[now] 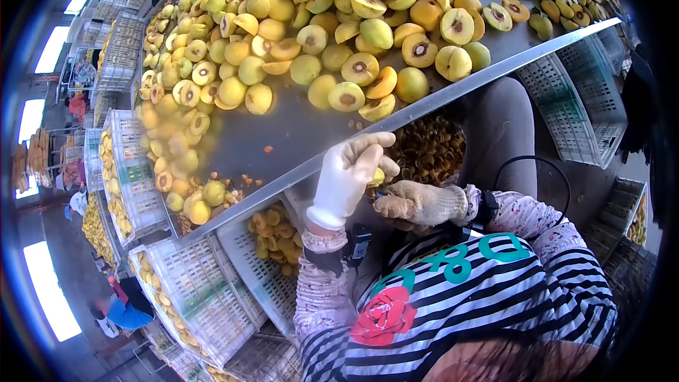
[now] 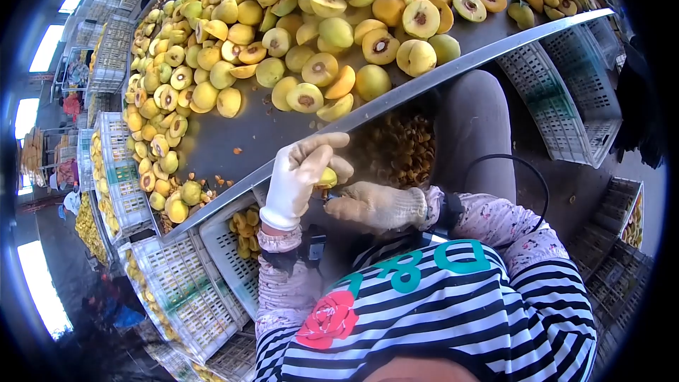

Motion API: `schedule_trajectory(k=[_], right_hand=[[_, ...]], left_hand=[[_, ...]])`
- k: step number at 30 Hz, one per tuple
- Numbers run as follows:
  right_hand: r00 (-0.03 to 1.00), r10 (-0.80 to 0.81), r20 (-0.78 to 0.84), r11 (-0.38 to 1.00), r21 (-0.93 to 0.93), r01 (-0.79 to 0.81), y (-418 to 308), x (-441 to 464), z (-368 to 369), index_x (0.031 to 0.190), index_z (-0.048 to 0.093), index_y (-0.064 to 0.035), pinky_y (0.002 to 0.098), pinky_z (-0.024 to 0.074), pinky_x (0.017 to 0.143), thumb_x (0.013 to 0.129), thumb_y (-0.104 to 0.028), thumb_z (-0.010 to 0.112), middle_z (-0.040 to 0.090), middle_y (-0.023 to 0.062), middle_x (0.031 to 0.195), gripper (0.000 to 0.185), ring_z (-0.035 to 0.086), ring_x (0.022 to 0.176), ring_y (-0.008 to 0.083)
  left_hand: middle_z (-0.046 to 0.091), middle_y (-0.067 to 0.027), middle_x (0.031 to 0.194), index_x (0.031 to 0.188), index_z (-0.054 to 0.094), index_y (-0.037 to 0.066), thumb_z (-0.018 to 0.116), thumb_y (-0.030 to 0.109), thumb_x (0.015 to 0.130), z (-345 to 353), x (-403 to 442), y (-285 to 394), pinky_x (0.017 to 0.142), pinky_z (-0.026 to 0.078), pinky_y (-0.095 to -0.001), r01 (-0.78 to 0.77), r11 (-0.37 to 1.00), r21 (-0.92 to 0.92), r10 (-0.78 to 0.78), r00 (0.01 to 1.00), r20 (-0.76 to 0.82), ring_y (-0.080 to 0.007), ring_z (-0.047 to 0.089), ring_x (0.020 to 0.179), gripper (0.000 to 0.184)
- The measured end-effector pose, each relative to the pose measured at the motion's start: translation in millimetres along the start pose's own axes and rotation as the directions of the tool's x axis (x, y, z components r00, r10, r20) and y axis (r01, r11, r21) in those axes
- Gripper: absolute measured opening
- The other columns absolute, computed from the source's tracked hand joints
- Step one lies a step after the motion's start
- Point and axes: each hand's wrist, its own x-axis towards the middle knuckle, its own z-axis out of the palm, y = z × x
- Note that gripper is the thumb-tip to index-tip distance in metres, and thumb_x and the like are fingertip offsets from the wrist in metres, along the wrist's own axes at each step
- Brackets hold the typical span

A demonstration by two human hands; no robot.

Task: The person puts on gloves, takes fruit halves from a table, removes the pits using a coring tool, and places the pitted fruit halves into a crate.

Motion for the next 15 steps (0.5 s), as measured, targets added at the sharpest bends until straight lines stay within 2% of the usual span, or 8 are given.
schedule_trajectory(k=[1,3,7,8,9,12,13,15], right_hand=[[0.998,0.049,0.047,0.993,0.107,-0.054,2,1,-2,0.087,0.056,-0.011,0.0242,0.0321,0.04,0.103,-0.054,0.049,0.043,-0.003,0.057,0.047,0.04,0.043,0.0102],[0.979,0.129,0.157,0.935,0.311,-0.173,7,3,-2,0.086,0.054,-0.0123,0.0232,0.0308,0.039,0.103,-0.053,0.051,0.041,-0.004,0.056,0.045,0.038,0.042,0.0094],[0.886,0.012,0.464,0.751,0.581,-0.314,10,1,-4,0.084,0.051,-0.0118,0.0202,0.0294,0.037,0.103,-0.057,0.048,0.035,-0.0071,0.055,0.05,0.035,0.041,0.0064],[0.874,-0.056,0.483,0.778,0.57,-0.265,14,1,-4,0.083,0.051,-0.0114,0.0199,0.0298,0.037,0.103,-0.059,0.047,0.036,-0.0071,0.054,0.051,0.035,0.04,0.0061],[0.856,-0.127,0.501,0.803,0.558,-0.207,18,2,-4,0.083,0.051,-0.011,0.0195,0.0302,0.036,0.102,-0.06,0.046,0.037,-0.007,0.054,0.053,0.036,0.04,0.0058],[0.633,-0.28,0.722,0.763,0.568,-0.31,19,10,1,0.083,0.052,-0.0088,0.0192,0.0331,0.033,0.102,-0.062,0.044,0.042,-0.0052,0.052,0.057,0.037,0.037,0.0045],[0.611,-0.319,0.725,0.719,0.605,-0.342,23,11,1,0.083,0.052,-0.009,0.0193,0.0332,0.033,0.101,-0.063,0.044,0.042,-0.0053,0.052,0.058,0.037,0.037,0.0041],[0.581,-0.39,0.714,0.696,0.642,-0.322,25,5,-2,0.083,0.052,-0.0093,0.019,0.0335,0.032,0.098,-0.067,0.046,0.042,-0.0054,0.052,0.06,0.038,0.037,0.0041]], left_hand=[[0.074,-0.012,0.08,0.122,0.065,-0.007,0.054,0.015,0.1,2,1,1,0.07,0.056,-0.0275,-0.022,1.0,0.002,0.022,0.999,-0.034,-0.0166,0.069,0.071,0.033],[0.074,-0.0122,0.08,0.122,0.065,-0.007,0.054,0.015,0.101,-2,2,5,0.069,0.056,-0.0274,0.023,0.997,-0.072,-0.02,0.999,0.039,-0.0161,0.07,0.072,0.033],[0.073,-0.0131,0.08,0.125,0.063,-0.008,0.05,0.014,0.101,-13,1,-6,0.069,0.057,-0.0292,0.061,0.949,-0.308,0.007,0.976,0.216,-0.0209,0.07,0.071,0.034],[0.073,-0.0134,0.079,0.126,0.063,-0.007,0.05,0.014,0.102,-14,0,-11,0.069,0.057,-0.0305,0.055,0.921,-0.386,0.043,0.97,0.24,-0.0226,0.07,0.071,0.035],[0.072,-0.0116,0.084,0.13,0.06,-0.005,0.049,0.016,0.103,-16,3,-25,0.075,0.058,-0.0366,0.047,0.818,-0.573,0.16,0.938,0.306,-0.0263,0.07,0.079,0.036],[0.067,-0.0073,0.082,0.131,0.059,-0.001,0.046,0.016,0.105,27,-6,-32,0.077,0.053,-0.0356,0.016,0.563,-0.826,0.086,0.993,0.078,-0.0215,0.064,0.078,0.034],[0.064,-0.0049,0.086,0.13,0.058,0.002,0.043,0.019,0.107,26,-5,-40,0.081,0.052,-0.0395,0.026,0.449,-0.893,0.008,0.999,0.033,-0.0223,0.061,0.082,0.033],[0.066,-0.0051,0.088,0.128,0.06,0.004,0.042,0.02,0.107,14,-9,-49,0.085,0.053,-0.0426,-0.08,0.359,-0.93,0.021,0.997,-0.078,-0.0245,0.062,0.084,0.032]])
